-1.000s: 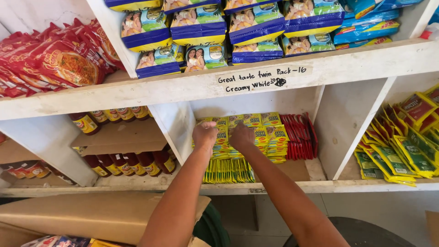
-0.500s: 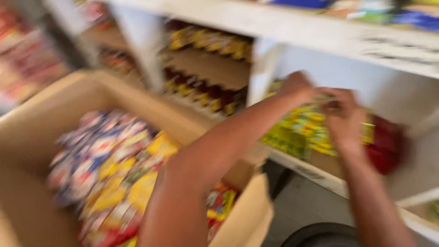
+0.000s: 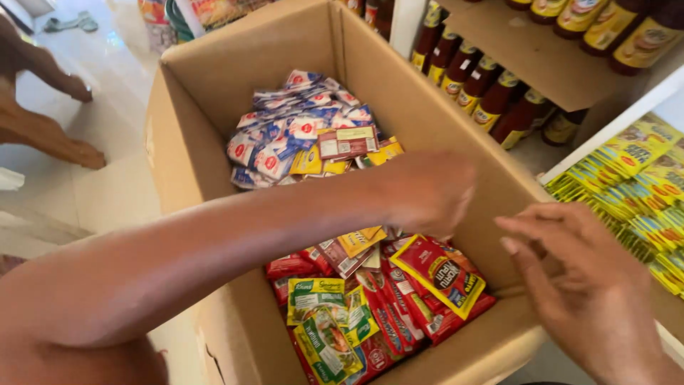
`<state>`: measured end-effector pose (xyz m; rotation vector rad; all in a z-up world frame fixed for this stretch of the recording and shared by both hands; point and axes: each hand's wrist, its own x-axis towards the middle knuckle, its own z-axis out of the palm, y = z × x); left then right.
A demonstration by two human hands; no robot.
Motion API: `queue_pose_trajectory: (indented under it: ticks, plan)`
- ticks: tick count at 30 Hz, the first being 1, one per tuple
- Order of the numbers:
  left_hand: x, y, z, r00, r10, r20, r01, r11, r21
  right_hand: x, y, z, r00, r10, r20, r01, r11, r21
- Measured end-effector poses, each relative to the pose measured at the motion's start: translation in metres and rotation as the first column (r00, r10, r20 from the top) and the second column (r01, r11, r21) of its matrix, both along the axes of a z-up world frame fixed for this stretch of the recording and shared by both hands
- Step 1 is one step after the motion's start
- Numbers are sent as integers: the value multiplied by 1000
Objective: Taking small seasoning and food packets from a cardboard shipping box and arranging them neatly on grocery store shelves.
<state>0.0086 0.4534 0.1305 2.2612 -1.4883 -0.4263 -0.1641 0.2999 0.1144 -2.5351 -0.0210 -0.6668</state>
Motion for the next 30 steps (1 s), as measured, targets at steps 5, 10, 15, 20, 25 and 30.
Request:
queue_pose_trajectory:
  ticks: [5,10,15,20,25,30]
  plan:
    - [-11,57,-47,987,-77,-141,117,946,302,10,11,-15,973,63,-222,-81,994,-76]
    - [-27,72,-80,974,-224,-29,190,747,637,14,4,-22,832,55,-553,-134,986,-104]
    - [-31,76,-112,963,-266,47,181,764,619,16,9,-22,757,-8,-653,-66,994,-89]
    - [-26,77,-125,938,-342,61,238,760,605,13,3,-25,783,35,-621,-95,993,-65]
    - [6,76,-58,974,-217,66,125,757,641,15,14,-13,830,29,-558,-59,998,-35]
    - [43,74,2,983,-165,-84,171,983,69,17,6,-12,952,118,-282,-57,975,214]
